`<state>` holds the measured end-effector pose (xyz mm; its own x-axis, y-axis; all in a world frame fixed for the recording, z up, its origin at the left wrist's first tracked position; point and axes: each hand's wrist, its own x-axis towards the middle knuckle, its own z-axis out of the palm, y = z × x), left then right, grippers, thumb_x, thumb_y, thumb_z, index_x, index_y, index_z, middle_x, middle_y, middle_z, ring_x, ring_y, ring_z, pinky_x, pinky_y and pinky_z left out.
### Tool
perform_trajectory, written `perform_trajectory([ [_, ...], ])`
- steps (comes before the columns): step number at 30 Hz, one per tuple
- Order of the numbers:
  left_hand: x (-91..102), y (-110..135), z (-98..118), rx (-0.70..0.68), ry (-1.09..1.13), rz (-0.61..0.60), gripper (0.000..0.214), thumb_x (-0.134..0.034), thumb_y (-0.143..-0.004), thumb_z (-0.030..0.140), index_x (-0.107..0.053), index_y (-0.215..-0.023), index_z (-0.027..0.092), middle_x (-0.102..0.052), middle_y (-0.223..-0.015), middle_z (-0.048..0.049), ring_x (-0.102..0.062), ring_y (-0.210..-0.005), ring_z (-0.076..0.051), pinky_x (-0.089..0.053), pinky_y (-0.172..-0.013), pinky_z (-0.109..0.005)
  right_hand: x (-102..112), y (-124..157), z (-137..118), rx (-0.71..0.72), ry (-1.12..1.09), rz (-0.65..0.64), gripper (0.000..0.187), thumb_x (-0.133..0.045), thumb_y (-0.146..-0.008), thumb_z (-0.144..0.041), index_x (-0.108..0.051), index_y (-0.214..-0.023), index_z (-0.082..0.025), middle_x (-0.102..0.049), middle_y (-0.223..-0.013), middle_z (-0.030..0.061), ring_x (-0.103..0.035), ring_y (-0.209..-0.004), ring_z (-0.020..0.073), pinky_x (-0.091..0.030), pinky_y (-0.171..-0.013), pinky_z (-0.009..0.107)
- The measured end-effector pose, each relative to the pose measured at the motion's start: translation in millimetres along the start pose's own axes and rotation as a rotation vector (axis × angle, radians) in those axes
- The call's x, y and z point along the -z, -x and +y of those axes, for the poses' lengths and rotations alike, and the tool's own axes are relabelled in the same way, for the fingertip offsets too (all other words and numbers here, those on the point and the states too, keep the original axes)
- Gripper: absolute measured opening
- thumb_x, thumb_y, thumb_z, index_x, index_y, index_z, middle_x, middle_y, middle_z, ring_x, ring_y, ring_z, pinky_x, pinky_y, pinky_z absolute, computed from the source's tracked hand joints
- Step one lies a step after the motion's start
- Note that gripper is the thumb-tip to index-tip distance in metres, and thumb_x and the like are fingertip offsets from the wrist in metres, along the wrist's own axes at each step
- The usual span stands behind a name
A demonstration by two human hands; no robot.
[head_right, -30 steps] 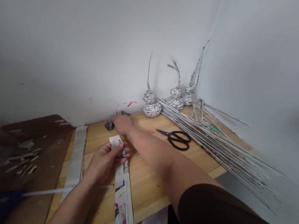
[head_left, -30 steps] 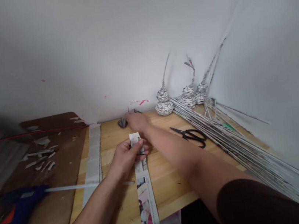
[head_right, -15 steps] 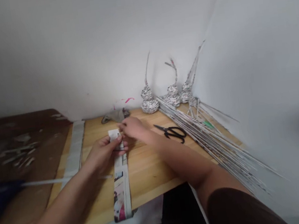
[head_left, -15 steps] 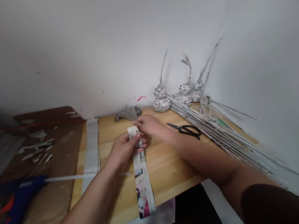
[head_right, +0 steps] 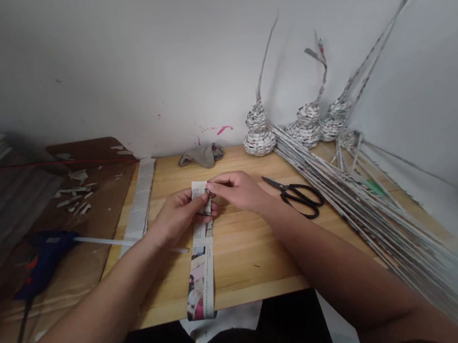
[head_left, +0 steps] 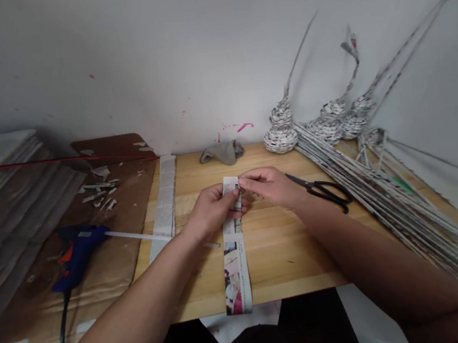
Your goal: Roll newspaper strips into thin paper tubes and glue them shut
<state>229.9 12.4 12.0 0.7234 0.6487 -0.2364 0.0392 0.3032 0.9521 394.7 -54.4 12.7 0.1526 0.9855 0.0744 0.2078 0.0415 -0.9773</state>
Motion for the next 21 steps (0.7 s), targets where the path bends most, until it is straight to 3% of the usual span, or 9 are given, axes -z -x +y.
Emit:
perform_trajectory([
  [7,-1.6,0.7,-4.2,0.014,-0.062,-0.008,0.028,-0.075,-0.076,0.039,-0.070,-0.088,0.014,-0.073,-0.078,-0.0080,-0.068,-0.070,-0.016,-0.053,-0.063,-0.026,-2.4,2.1,-0.2,-0.061,-0.056,-0.012,0.028,-0.070,-0.078,-0.042,-0.076,-0.086,-0.015,-0.072,-0.079,0.0058,-0.064,-0.066,0.0152,-0.050,-0.059,0.027],
  [15,0.6,0.4,-5.9,0.002,-0.064,-0.027,0.031,-0.075,-0.076,0.040,-0.071,-0.090,0.012,-0.073,-0.080,-0.0092,-0.068,-0.070,-0.016,-0.054,-0.064,-0.027,0.9,2.6,-3.8,-0.104,-0.103,-0.050,0.027,-0.064,-0.083,-0.039,-0.075,-0.081,-0.015,-0.059,-0.058,-0.0010,-0.050,-0.050,0.0083,-0.037,-0.048,0.022],
  [21,-0.6,1.4,-4.2,0.016,-0.067,-0.018,0.034,-0.073,-0.077,0.040,-0.072,-0.095,0.012,-0.074,-0.084,-0.0116,-0.069,-0.074,-0.018,-0.054,-0.067,-0.029,4.4,0.9,-1.6,-0.114,-0.107,-0.068,0.026,-0.063,-0.083,-0.038,-0.074,-0.083,-0.014,-0.056,-0.057,-0.0016,-0.046,-0.050,0.0077,-0.033,-0.047,0.021],
])
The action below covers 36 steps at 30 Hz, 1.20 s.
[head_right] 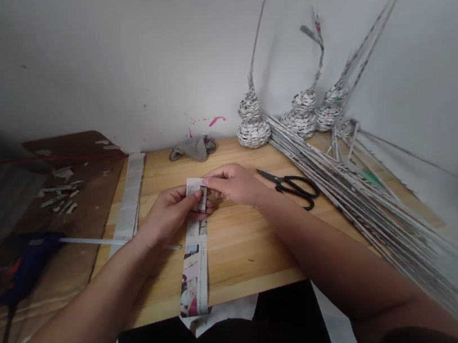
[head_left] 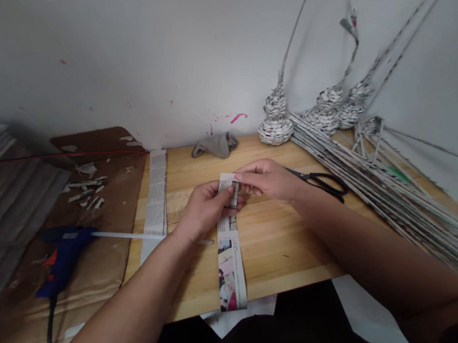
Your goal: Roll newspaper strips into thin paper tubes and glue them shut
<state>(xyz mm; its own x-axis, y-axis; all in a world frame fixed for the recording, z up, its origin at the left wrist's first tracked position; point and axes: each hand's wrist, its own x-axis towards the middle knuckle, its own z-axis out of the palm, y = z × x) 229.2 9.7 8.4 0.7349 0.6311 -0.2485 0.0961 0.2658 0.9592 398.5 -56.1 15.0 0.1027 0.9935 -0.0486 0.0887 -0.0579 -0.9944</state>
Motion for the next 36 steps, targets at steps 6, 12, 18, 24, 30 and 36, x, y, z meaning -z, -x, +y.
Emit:
perform_trajectory([
  [6,-2.0,0,-1,0.010,0.001,0.016,0.035,-0.075,-0.074,0.043,-0.072,-0.091,0.013,-0.075,-0.083,-0.0109,-0.069,-0.075,-0.019,-0.055,-0.070,-0.031,0,-1,1,-0.019,-0.008,0.058,0.028,-0.066,-0.079,-0.039,-0.074,-0.082,-0.012,-0.057,-0.059,-0.0014,-0.045,-0.052,0.0075,-0.030,-0.046,0.021],
  [12,-0.3,-1,-5,0.004,-0.016,0.018,0.029,-0.074,-0.075,0.041,-0.072,-0.087,0.015,-0.074,-0.083,-0.0107,-0.069,-0.075,-0.020,-0.055,-0.067,-0.030,-2,-1,2,-0.037,-0.012,0.095,0.032,-0.069,-0.076,-0.043,-0.075,-0.084,-0.012,-0.059,-0.059,-0.0017,-0.042,-0.051,0.0069,-0.031,-0.046,0.021],
  [18,-0.6,0,-4,0.003,-0.007,0.004,0.032,-0.075,-0.074,0.043,-0.072,-0.089,0.014,-0.075,-0.083,-0.0102,-0.070,-0.077,-0.020,-0.056,-0.069,-0.030,-4,-2,3,-0.034,-0.055,0.114,0.031,-0.074,-0.072,-0.043,-0.074,-0.078,-0.012,-0.060,-0.060,-0.0011,-0.045,-0.051,0.0069,-0.031,-0.046,0.021],
  [24,-0.4,1,-3,0.011,-0.008,-0.007,0.034,-0.076,-0.075,0.043,-0.073,-0.092,0.014,-0.075,-0.083,-0.0110,-0.071,-0.079,-0.021,-0.056,-0.070,-0.032,-6,-2,5,-0.056,-0.124,0.111,0.033,-0.078,-0.068,-0.044,-0.072,-0.077,-0.012,-0.057,-0.057,-0.0021,-0.043,-0.049,0.0069,-0.026,-0.043,0.021],
  [30,-1.2,1,-4,-0.012,0.009,-0.038,0.028,-0.073,-0.077,0.041,-0.074,-0.088,0.015,-0.076,-0.085,-0.0102,-0.070,-0.078,-0.019,-0.056,-0.070,-0.031,-10,-3,1,-0.066,-0.177,0.117,0.029,-0.079,-0.068,-0.041,-0.068,-0.069,-0.014,-0.055,-0.053,-0.0036,-0.041,-0.045,0.0055,-0.026,-0.040,0.020],
  [36,-1.9,3,-1,-0.009,0.034,-0.096,0.028,-0.074,-0.076,0.039,-0.074,-0.090,0.015,-0.075,-0.088,-0.0102,-0.070,-0.082,-0.020,-0.056,-0.073,-0.031,-16,1,-6,-0.077,-0.223,0.150,0.031,-0.080,-0.067,-0.038,-0.060,-0.062,-0.016,-0.057,-0.052,-0.0033,-0.044,-0.040,0.0057,-0.035,-0.038,0.020],
])
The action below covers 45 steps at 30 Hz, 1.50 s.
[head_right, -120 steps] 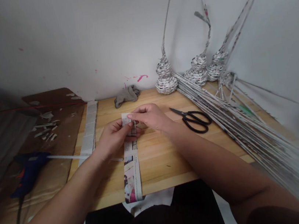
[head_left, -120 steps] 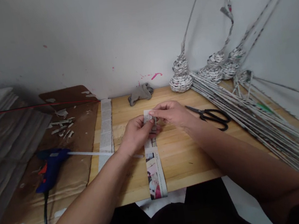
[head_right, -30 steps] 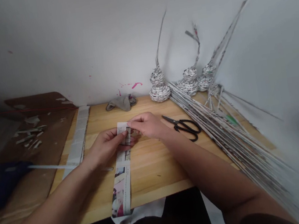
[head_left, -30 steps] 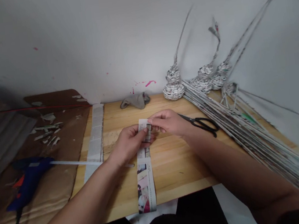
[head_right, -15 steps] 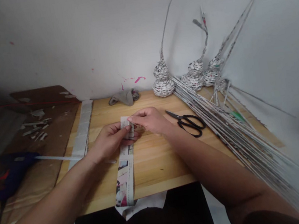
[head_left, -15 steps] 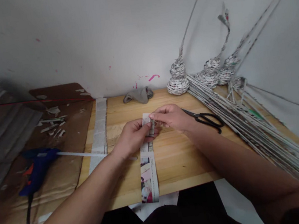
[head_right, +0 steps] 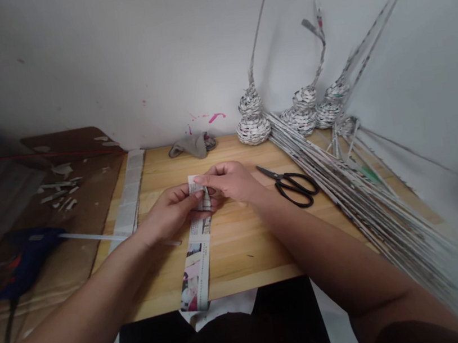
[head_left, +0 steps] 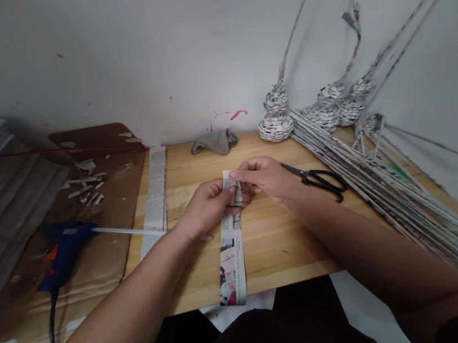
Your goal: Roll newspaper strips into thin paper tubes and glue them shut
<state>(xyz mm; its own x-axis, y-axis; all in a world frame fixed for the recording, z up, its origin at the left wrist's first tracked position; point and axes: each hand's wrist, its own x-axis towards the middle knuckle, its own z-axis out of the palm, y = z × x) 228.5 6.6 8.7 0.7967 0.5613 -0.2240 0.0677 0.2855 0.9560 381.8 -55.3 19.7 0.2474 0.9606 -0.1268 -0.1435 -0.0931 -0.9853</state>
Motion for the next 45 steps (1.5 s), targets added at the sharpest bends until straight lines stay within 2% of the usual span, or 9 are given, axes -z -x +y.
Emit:
perform_trajectory([
  [5,0.7,2,0,-0.046,-0.020,-0.053,0.025,-0.075,-0.076,0.035,-0.074,-0.092,0.016,-0.074,-0.093,-0.0095,-0.068,-0.085,-0.019,-0.055,-0.075,-0.031,-2,1,0,-0.006,-0.012,-0.006,0.034,-0.081,-0.068,-0.041,-0.056,-0.063,-0.017,-0.056,-0.050,-0.0043,-0.047,-0.039,0.0064,-0.043,-0.039,0.021],
  [9,-1.9,2,-1,-0.076,-0.052,-0.038,0.022,-0.075,-0.076,0.033,-0.073,-0.089,0.015,-0.073,-0.089,-0.0076,-0.066,-0.079,-0.016,-0.054,-0.074,-0.029,-4,1,3,-0.034,-0.020,-0.032,0.039,-0.082,-0.066,-0.046,-0.055,-0.066,-0.018,-0.059,-0.052,-0.0034,-0.054,-0.040,0.0090,-0.050,-0.041,0.023],
  [13,-2.4,1,-3,-0.059,-0.047,0.006,0.026,-0.074,-0.077,0.038,-0.073,-0.080,0.013,-0.071,-0.080,-0.0072,-0.064,-0.072,-0.014,-0.052,-0.066,-0.025,-7,2,3,-0.034,-0.028,-0.046,0.046,-0.083,-0.062,-0.051,-0.051,-0.064,-0.018,-0.058,-0.050,-0.0046,-0.054,-0.039,0.0091,-0.049,-0.040,0.022],
  [19,1.8,-2,-3,-0.038,0.052,0.044,0.031,-0.078,-0.073,0.040,-0.073,-0.085,0.012,-0.072,-0.083,-0.0073,-0.065,-0.073,-0.014,-0.052,-0.067,-0.027,1,1,-1,0.051,0.029,-0.150,0.036,-0.078,-0.071,-0.047,-0.064,-0.078,-0.015,-0.066,-0.061,0.0002,-0.061,-0.048,0.0103,-0.052,-0.047,0.022],
  [23,2.4,-3,-2,-0.071,0.053,0.041,0.028,-0.080,-0.070,0.036,-0.073,-0.084,0.012,-0.071,-0.080,-0.0049,-0.064,-0.073,-0.013,-0.051,-0.068,-0.026,5,0,2,0.070,0.079,-0.114,0.033,-0.081,-0.069,-0.040,-0.066,-0.083,-0.014,-0.069,-0.066,0.0018,-0.064,-0.053,0.0123,-0.056,-0.054,0.026],
  [33,5.6,-3,-1,0.030,0.084,0.071,0.036,-0.082,-0.068,0.039,-0.073,-0.090,0.012,-0.074,-0.083,-0.0095,-0.069,-0.079,-0.017,-0.055,-0.073,-0.030,12,-6,7,0.134,0.172,-0.081,0.024,-0.072,-0.077,-0.038,-0.070,-0.080,-0.014,-0.070,-0.071,0.0022,-0.060,-0.059,0.0096,-0.047,-0.054,0.022],
  [38,4.9,-3,-2,0.057,0.039,0.072,0.034,-0.079,-0.072,0.039,-0.073,-0.092,0.012,-0.075,-0.083,-0.0101,-0.069,-0.076,-0.016,-0.054,-0.069,-0.027,10,-5,7,0.105,0.170,-0.070,0.028,-0.079,-0.069,-0.038,-0.067,-0.076,-0.014,-0.068,-0.067,0.0019,-0.059,-0.056,0.0108,-0.046,-0.053,0.023],
  [41,4.0,-2,-1,0.059,0.032,0.086,0.035,-0.079,-0.071,0.038,-0.073,-0.092,0.011,-0.075,-0.082,-0.0107,-0.070,-0.077,-0.018,-0.054,-0.069,-0.027,11,-5,7,0.113,0.196,-0.030,0.028,-0.077,-0.072,-0.040,-0.068,-0.073,-0.013,-0.064,-0.063,0.0002,-0.053,-0.054,0.0083,-0.041,-0.050,0.021],
  [45,4.2,-2,0,0.066,0.022,0.085,0.037,-0.079,-0.072,0.038,-0.072,-0.095,0.010,-0.075,-0.081,-0.0106,-0.069,-0.075,-0.017,-0.054,-0.066,-0.026,15,-6,5,0.039,0.132,-0.097,0.032,-0.071,-0.077,-0.045,-0.071,-0.078,-0.013,-0.057,-0.058,-0.0013,-0.047,-0.052,0.0076,-0.030,-0.044,0.020],
])
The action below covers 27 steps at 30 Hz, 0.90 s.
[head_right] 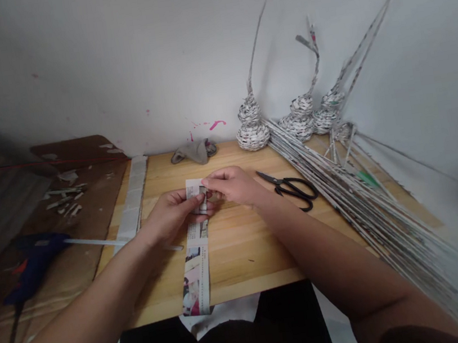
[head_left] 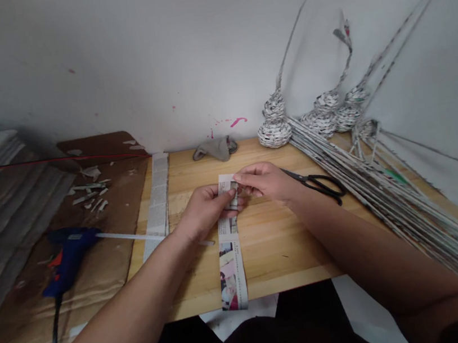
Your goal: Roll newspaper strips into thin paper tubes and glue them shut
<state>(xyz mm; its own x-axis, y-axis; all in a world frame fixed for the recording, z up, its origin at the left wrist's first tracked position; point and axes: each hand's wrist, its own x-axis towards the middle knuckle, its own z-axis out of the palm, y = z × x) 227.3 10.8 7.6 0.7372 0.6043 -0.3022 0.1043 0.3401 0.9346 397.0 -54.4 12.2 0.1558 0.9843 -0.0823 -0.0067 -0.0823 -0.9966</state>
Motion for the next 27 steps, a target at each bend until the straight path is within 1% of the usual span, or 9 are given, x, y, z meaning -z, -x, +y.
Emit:
perform_trajectory([
  [2,0.1,0,0,-0.002,-0.001,-0.012,0.037,-0.078,-0.073,0.038,-0.072,-0.097,0.010,-0.074,-0.082,-0.0104,-0.069,-0.074,-0.016,-0.053,-0.065,-0.025,3,0,-1,-0.017,-0.009,-0.051,0.035,-0.069,-0.078,-0.047,-0.071,-0.079,-0.013,-0.057,-0.060,-0.0004,-0.047,-0.054,0.0082,-0.029,-0.043,0.020],
  [5,-0.3,1,1,-0.007,-0.001,-0.007,0.037,-0.078,-0.073,0.038,-0.073,-0.096,0.010,-0.074,-0.082,-0.0103,-0.068,-0.073,-0.015,-0.053,-0.064,-0.024,6,1,-1,0.002,0.022,-0.130,0.034,-0.068,-0.081,-0.047,-0.072,-0.081,-0.013,-0.055,-0.060,-0.0010,-0.047,-0.055,0.0080,-0.030,-0.045,0.020],
  [7,-0.8,1,2,-0.005,-0.006,0.000,0.036,-0.078,-0.073,0.038,-0.073,-0.095,0.010,-0.074,-0.081,-0.0105,-0.068,-0.072,-0.016,-0.053,-0.064,-0.025,7,0,1,0.018,0.036,-0.136,0.033,-0.068,-0.081,-0.046,-0.073,-0.083,-0.014,-0.055,-0.059,-0.0015,-0.046,-0.054,0.0078,-0.030,-0.045,0.020],
  [12,-1.4,0,2,0.009,-0.004,0.023,0.033,-0.078,-0.072,0.036,-0.073,-0.092,0.011,-0.075,-0.079,-0.0100,-0.069,-0.071,-0.016,-0.054,-0.066,-0.026,2,-2,6,0.006,-0.005,-0.028,0.032,-0.072,-0.077,-0.044,-0.074,-0.085,-0.013,-0.058,-0.060,-0.0004,-0.044,-0.053,0.0074,-0.028,-0.043,0.020],
  [15,-2.1,0,1,0.011,0.008,0.026,0.031,-0.078,-0.073,0.036,-0.073,-0.092,0.012,-0.075,-0.080,-0.0087,-0.069,-0.071,-0.015,-0.054,-0.068,-0.027,-3,-1,3,-0.011,-0.048,-0.008,0.033,-0.075,-0.073,-0.044,-0.073,-0.078,-0.012,-0.060,-0.061,0.0004,-0.044,-0.050,0.0065,-0.028,-0.043,0.020],
  [18,-3.3,1,2,0.013,0.004,0.022,0.029,-0.077,-0.074,0.036,-0.074,-0.091,0.013,-0.074,-0.080,-0.0078,-0.069,-0.072,-0.015,-0.054,-0.068,-0.026,-7,0,-2,-0.037,-0.085,0.013,0.033,-0.077,-0.070,-0.044,-0.070,-0.074,-0.012,-0.059,-0.057,-0.0012,-0.044,-0.048,0.0063,-0.031,-0.044,0.021],
  [21,-4.3,3,3,0.011,-0.004,0.000,0.031,-0.077,-0.073,0.038,-0.074,-0.091,0.013,-0.074,-0.081,-0.0082,-0.068,-0.072,-0.015,-0.053,-0.066,-0.026,-8,1,-2,-0.007,-0.081,0.036,0.033,-0.078,-0.069,-0.045,-0.069,-0.073,-0.013,-0.057,-0.055,-0.0027,-0.045,-0.049,0.0067,-0.035,-0.046,0.021],
  [24,-4.4,3,2,0.003,-0.009,-0.022,0.034,-0.078,-0.072,0.041,-0.074,-0.089,0.012,-0.074,-0.082,-0.0089,-0.068,-0.072,-0.016,-0.052,-0.066,-0.026,-10,0,3,0.048,-0.028,0.061,0.034,-0.077,-0.071,-0.047,-0.068,-0.072,-0.014,-0.060,-0.059,-0.0013,-0.049,-0.052,0.0080,-0.038,-0.049,0.022],
  [27,-3.7,3,1,0.001,-0.012,-0.035,0.034,-0.078,-0.071,0.042,-0.074,-0.087,0.012,-0.074,-0.083,-0.0093,-0.067,-0.073,-0.016,-0.053,-0.067,-0.027,-14,-1,7,0.060,0.017,0.106,0.037,-0.077,-0.071,-0.049,-0.066,-0.071,-0.014,-0.060,-0.060,-0.0012,-0.050,-0.052,0.0086,-0.039,-0.048,0.022],
])
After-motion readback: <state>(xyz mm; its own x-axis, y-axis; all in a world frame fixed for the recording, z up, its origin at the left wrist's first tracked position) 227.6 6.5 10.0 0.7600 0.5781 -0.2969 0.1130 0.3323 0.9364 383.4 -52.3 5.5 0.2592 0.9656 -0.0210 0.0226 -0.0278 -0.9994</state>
